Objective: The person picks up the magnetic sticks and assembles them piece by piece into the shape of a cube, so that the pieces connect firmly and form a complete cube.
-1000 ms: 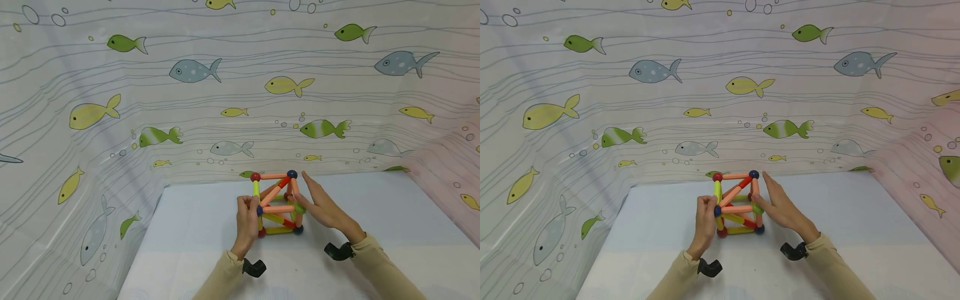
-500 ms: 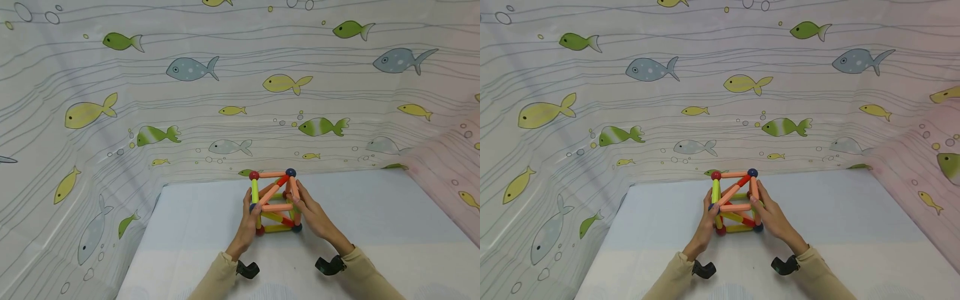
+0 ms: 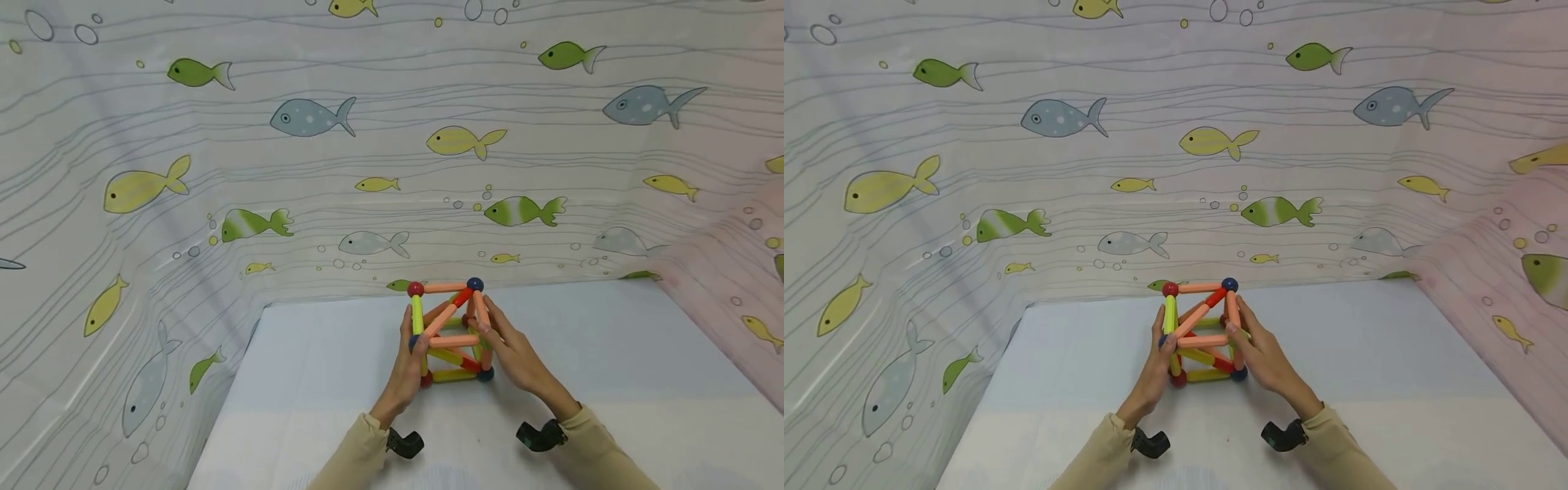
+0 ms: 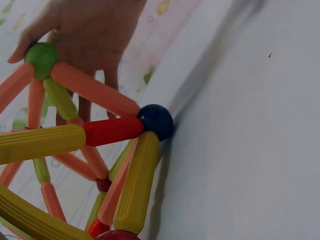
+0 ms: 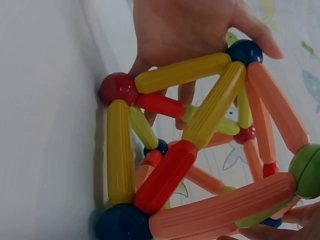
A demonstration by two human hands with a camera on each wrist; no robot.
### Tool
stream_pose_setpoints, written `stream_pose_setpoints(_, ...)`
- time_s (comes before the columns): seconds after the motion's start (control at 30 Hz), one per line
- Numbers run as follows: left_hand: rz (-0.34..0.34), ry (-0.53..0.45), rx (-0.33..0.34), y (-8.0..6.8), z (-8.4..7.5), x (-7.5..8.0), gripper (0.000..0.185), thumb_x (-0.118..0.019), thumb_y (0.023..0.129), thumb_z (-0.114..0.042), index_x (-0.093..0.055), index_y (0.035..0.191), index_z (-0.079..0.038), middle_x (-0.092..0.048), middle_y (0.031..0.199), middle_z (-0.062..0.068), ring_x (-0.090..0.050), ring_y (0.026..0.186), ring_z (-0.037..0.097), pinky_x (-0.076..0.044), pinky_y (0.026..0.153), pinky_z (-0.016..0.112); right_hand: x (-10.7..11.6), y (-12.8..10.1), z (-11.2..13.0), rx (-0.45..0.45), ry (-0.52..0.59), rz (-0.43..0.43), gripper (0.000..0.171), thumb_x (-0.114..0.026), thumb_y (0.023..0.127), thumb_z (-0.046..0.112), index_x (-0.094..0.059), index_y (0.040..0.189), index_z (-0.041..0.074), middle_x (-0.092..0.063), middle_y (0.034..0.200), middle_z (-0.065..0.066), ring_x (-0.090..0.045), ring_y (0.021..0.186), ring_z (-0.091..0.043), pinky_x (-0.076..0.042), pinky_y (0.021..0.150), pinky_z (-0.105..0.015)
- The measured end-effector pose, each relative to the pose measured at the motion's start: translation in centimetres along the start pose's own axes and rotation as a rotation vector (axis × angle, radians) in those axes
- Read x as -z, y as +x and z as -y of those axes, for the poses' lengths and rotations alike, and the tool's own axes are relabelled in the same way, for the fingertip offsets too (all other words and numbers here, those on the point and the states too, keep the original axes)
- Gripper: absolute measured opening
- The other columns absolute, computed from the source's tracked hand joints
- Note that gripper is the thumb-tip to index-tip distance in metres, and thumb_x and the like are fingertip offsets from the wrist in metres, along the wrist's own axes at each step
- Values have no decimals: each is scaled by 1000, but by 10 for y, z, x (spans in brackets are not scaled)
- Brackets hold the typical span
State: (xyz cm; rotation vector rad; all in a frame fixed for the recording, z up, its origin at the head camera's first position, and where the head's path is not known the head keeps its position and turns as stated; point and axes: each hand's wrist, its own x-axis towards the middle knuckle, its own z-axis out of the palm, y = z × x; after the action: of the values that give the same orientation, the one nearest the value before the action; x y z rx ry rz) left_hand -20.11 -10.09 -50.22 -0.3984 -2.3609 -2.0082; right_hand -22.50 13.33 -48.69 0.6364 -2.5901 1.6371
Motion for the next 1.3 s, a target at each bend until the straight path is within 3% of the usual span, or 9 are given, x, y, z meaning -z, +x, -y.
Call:
stream_pose_setpoints(0.2, 10, 29, -6, -1, 3, 3, 70, -29, 112, -54, 10, 169, -41, -9, 179, 0, -37, 155, 39, -21, 118, 83, 0, 2, -3, 0, -31, 0, 66, -43, 116, 34, -14, 171, 15, -50, 160, -21, -47, 146, -51, -42, 108, -77)
stream_pose_setpoints(0.5, 32, 47, -25, 6, 7, 9, 67, -22, 112, -56, 12, 168, -42, -2, 179, 1, -30, 158, 42, -19, 118, 83, 10, 9, -2, 81, -61, 51, 68, -46, 115, 31, -13, 172, 16, -58, 154, -18, -51, 142, -53, -42, 105, -80)
stream_pose_setpoints(0.8, 18, 162, -57, -3, 8, 15, 63, -18, 113, -44, 7, 171, -35, 2, 180, 6, -17, 162, 45, -14, 116, 86, 22, 9, -5, 74, -130, 88, 71, -54, 111, 36, -19, 171, 22, -35, 171, -18, -49, 144, -53, -42, 105, -80)
stream_pose_setpoints(1.17, 39, 204, -69, -4, 9, 18, 64, -19, 114, -50, 6, 171, -35, -2, 180, 8, -23, 160, 47, -21, 115, 85, 34, 9, -7, 61, -140, 142, 72, -57, 110, 37, -20, 171, 28, -43, 167, -16, -44, 149, -50, -39, 105, -82)
stream_pose_setpoints(1.3, 44, 234, -54, -4, 8, 23, 64, -17, 114, -51, 6, 171, -34, -1, 180, 9, -17, 162, 47, -19, 115, 85, 40, 6, -6, 57, -190, 154, 68, -53, 112, 38, -22, 171, 22, -36, 170, -17, -37, 153, -51, -36, 110, -81)
